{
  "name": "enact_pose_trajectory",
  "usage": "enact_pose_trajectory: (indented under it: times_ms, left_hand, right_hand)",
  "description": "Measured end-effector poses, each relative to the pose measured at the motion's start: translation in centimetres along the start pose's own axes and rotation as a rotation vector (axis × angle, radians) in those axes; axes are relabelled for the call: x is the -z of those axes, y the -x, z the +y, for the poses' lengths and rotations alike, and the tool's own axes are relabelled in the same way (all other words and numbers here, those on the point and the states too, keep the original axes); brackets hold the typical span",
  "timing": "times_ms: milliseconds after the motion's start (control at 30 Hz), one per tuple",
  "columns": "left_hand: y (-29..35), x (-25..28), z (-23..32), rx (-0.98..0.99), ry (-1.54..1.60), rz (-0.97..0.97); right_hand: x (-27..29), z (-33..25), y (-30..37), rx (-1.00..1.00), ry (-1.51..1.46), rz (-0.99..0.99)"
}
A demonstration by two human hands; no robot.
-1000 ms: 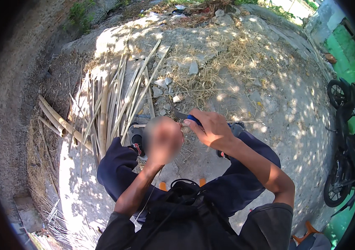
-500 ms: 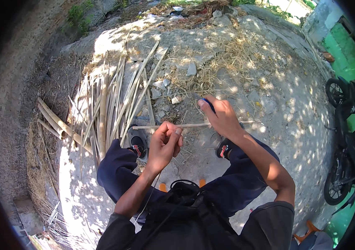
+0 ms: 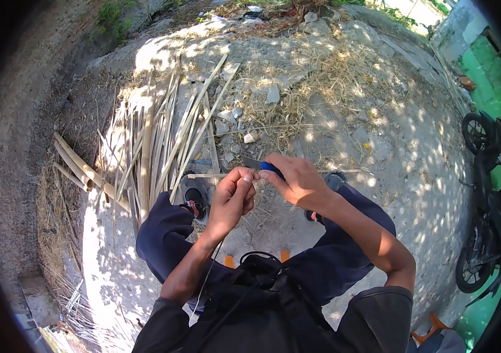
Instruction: The person whittles and shapes a thin bamboo stick using a utility knife.
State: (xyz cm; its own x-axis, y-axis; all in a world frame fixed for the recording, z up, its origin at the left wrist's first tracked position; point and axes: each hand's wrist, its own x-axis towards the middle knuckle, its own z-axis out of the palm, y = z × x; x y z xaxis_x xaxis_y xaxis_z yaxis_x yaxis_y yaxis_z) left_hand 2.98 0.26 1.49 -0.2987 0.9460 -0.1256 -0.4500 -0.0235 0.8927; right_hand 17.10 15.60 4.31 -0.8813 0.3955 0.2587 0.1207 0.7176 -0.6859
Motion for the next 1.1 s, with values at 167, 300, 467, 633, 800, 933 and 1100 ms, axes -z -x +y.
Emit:
enact_pose_trajectory:
  times_ms: [167,300,467,633,800,933,1100]
  left_hand:
    - [0.0,0.1,-0.2,-0.001,0.004,-0.024]
    - [0.0,0.2,0.1,0.018,0.038,-0.045]
    - [-0.1,0.3,0.3,0.043,0.033,-0.047]
    - [-0.1,0.3,0.5,0.06,0.027,-0.02]
    - [0.7,0.0,1.6,0.074,-0.038,0.012]
    - [0.1,0.6,0.9,0.113,-0.027,0.028]
    - [0.1,0.3,0.7,0.083,-0.041,0.037]
  right_hand:
    - [-0.4,0.5,0.3,0.025,0.02,-0.012]
    - [-0.5,0.4,0.3,0.03,0.019,0.005]
    - [-0.7,0.5,0.4,0.047,0.022,0.056]
    - [-0.1,0.6,-0.2,-0.049,0.041,0.011]
    - [2.8,2.4,-1.2,-0.34,0.056,0.156]
    - [2.2,0.5,-0.4,-0.187,-0.025,0.106]
    - [-0.2,-0.2,0.0,-0.025,-0.023,-0.018]
